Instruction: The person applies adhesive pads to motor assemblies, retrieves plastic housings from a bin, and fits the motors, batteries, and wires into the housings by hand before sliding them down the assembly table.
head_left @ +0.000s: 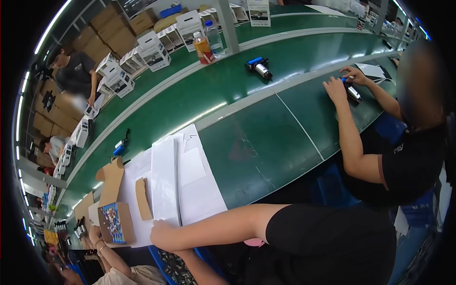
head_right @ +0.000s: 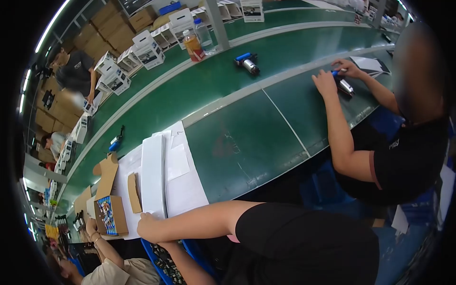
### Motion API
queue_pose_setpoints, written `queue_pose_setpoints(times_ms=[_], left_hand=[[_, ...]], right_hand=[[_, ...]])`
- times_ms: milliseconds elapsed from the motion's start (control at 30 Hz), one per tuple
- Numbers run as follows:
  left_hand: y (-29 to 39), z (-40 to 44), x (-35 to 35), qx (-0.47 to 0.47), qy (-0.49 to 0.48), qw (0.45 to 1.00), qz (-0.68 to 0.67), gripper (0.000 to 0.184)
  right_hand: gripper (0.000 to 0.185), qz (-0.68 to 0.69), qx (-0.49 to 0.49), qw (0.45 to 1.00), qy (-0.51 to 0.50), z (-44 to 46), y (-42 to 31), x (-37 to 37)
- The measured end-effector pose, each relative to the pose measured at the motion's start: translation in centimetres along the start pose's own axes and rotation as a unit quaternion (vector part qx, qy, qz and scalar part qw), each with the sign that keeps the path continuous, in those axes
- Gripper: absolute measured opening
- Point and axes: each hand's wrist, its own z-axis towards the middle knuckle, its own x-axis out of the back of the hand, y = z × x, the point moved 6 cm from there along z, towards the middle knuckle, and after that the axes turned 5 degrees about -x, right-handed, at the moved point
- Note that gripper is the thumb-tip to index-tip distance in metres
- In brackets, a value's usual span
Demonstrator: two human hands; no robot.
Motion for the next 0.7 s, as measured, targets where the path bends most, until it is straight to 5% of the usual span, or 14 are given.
queue_pose_setpoints(times_ms=[167,267,467,567,633,700], left_hand=[[-0.5,-0.2,0.5,-0.001,0.015,1.000,-0.015,0.050],[-0.6,0.0,0.6,0.000,0.023,0.999,-0.027,0.048],[-1.0,-0.3,1.2,-0.010,0.019,0.999,-0.039,0.044],[-2.3,-0.6,1.9,-0.039,0.003,0.999,-0.009,0.041],[-1.4,-0.4,1.6,-0.048,0.018,0.999,-0.001,0.039],[-2.5,-0.4,2.2,-0.031,0.011,0.999,0.023,0.039]], right_hand=[[0.010,0.074,-0.029,0.997,-0.009,0.7,0.4,0.9],[0.009,0.094,-0.055,0.992,0.069,0.9,0.6,0.3],[0.007,0.134,-0.027,0.989,0.051,1.7,0.9,0.5],[0.012,0.154,0.010,0.987,-0.035,2.8,1.2,-0.7],[0.013,0.155,0.007,0.979,0.133,1.0,1.1,1.4],[0.015,0.153,0.006,0.975,0.161,0.7,0.9,1.7]])
